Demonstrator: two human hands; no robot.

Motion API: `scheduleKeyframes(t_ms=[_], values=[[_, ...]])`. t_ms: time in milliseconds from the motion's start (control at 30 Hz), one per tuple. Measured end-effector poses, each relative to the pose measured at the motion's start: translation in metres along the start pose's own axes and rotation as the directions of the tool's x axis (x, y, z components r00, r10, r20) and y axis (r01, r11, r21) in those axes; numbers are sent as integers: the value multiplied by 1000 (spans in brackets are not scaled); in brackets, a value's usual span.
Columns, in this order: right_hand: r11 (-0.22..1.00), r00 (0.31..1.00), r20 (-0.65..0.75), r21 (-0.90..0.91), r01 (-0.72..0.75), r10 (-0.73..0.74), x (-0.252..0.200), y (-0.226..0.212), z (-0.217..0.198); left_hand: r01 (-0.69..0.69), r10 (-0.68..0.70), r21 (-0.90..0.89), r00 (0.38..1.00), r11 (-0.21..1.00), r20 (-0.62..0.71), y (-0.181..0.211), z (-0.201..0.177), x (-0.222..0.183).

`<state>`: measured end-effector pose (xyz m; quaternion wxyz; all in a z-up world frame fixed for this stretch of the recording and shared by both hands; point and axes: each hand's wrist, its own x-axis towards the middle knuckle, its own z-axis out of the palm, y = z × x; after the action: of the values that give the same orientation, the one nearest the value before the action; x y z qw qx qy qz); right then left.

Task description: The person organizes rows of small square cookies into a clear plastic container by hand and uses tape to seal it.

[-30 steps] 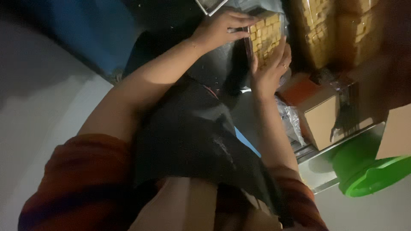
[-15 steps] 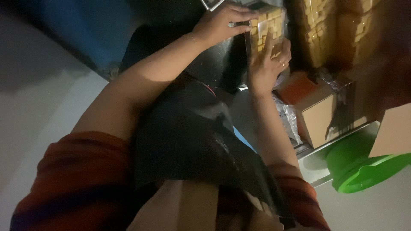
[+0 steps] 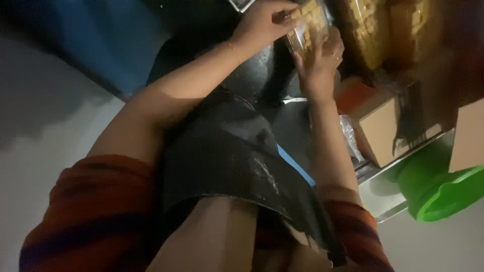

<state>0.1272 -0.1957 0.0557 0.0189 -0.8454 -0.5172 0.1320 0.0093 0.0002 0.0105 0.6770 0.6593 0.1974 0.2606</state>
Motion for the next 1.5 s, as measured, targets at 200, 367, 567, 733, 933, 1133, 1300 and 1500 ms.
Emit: scheduleKeyframes(t_ms=[200, 367, 567, 733, 933, 1133, 1300, 1500], values=[[936, 979, 65, 288, -203, 193, -6, -3, -32, 113, -96, 202, 991, 973, -90, 1, 9, 3], [946, 981, 20, 260, -193, 194, -9, 11, -19, 57, -28, 292, 994, 955, -101, 3, 14, 3], [942, 974, -19, 259, -212, 224, -8, -2, -25, 39, -11, 292, 995, 956, -95, 6, 13, -1], [948, 977, 18, 239, -210, 212, -9, 1, -29, 44, -4, 321, 992, 946, -125, 6, 16, 2], [965, 988, -51, 229, -130, 145, -13, 0, -21, 186, -154, 276, 979, 943, -134, 6, 18, -7], [979, 982, -165, 195, -62, 95, -16, 12, 0, -9, 43, 282, 993, 959, -112, 7, 17, -8], [928, 944, -115, 254, -273, 309, -20, -6, 1, 173, -136, 227, 976, 958, -169, 6, 21, -12], [959, 944, -255, 245, -145, 208, -21, 9, 17, 141, -86, 239, 970, 961, -229, -2, 26, -9]])
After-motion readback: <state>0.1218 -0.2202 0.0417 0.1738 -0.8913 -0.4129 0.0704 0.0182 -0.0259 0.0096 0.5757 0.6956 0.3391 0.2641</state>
